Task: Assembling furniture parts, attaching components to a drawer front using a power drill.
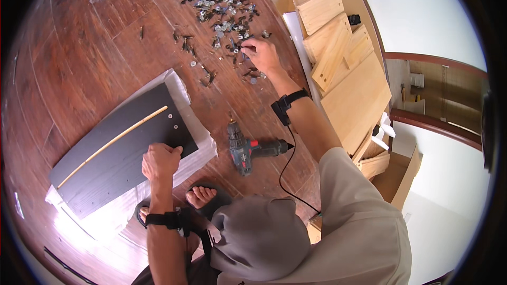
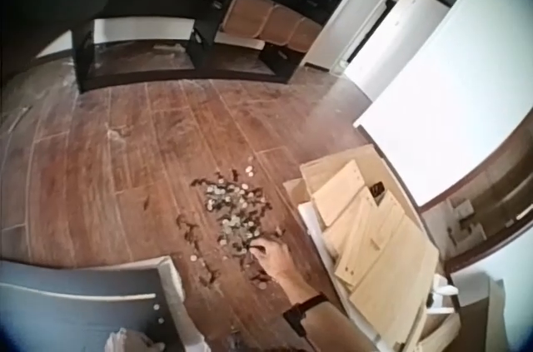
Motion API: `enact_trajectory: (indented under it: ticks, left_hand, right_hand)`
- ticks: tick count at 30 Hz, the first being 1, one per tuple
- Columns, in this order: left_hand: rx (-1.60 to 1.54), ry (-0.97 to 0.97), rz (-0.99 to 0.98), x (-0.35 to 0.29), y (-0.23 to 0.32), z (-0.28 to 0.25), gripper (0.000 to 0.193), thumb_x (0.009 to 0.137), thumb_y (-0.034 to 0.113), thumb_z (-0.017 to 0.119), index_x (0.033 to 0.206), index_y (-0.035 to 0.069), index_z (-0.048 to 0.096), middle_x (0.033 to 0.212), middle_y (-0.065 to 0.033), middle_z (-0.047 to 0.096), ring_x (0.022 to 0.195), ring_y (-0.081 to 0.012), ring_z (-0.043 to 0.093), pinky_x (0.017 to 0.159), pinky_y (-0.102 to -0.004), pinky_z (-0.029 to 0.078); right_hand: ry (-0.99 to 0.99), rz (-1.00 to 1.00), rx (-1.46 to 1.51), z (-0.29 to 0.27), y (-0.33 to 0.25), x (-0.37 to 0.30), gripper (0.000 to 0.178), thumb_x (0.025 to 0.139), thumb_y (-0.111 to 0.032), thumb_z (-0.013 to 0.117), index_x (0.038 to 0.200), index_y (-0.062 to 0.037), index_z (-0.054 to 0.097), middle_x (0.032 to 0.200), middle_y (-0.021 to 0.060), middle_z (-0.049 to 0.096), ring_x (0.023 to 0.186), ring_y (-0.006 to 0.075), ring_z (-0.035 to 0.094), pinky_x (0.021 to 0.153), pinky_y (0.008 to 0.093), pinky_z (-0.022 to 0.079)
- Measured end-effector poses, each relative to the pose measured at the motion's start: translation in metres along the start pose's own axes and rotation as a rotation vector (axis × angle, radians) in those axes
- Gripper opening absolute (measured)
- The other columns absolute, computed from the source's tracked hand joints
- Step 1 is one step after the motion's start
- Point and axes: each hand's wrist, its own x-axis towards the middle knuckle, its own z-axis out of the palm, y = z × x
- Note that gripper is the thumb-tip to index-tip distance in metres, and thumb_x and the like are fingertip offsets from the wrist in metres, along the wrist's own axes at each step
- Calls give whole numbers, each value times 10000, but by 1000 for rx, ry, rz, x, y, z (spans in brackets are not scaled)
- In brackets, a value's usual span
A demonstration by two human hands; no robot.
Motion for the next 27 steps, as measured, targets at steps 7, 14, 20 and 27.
enact_trajectory:
  ticks: [7,14,20,27]
  left_hand:
    - [-124,-205,-95,13,-4,-10,263,710,379,766,673,120,744,660,-88,689,698,-263,684,691,-371,531]
    - [57,-44,42,6,-5,-20,379,647,465,802,779,116,740,788,-137,705,787,-318,685,712,-392,524]
    - [-129,121,168,-13,-40,6,297,727,381,766,783,93,718,717,-142,688,703,-289,681,673,-374,527]
    - [-795,6,292,-16,-60,16,217,848,180,687,858,-34,655,655,-74,665,597,-93,617,547,-229,488]
  right_hand:
    - [2,34,-59,5,6,10,159,777,-157,725,896,-64,675,926,136,669,879,330,638,783,408,509]
    - [-46,-24,-106,0,-13,10,166,830,-141,664,975,-67,632,911,157,678,869,358,643,781,433,509]
    - [78,-287,-190,9,-23,10,216,835,-114,641,1045,-86,603,943,171,646,870,383,625,773,436,516]
    - [-56,-87,-286,16,-20,14,174,844,-123,634,1009,-66,625,998,189,627,941,373,608,802,441,508]
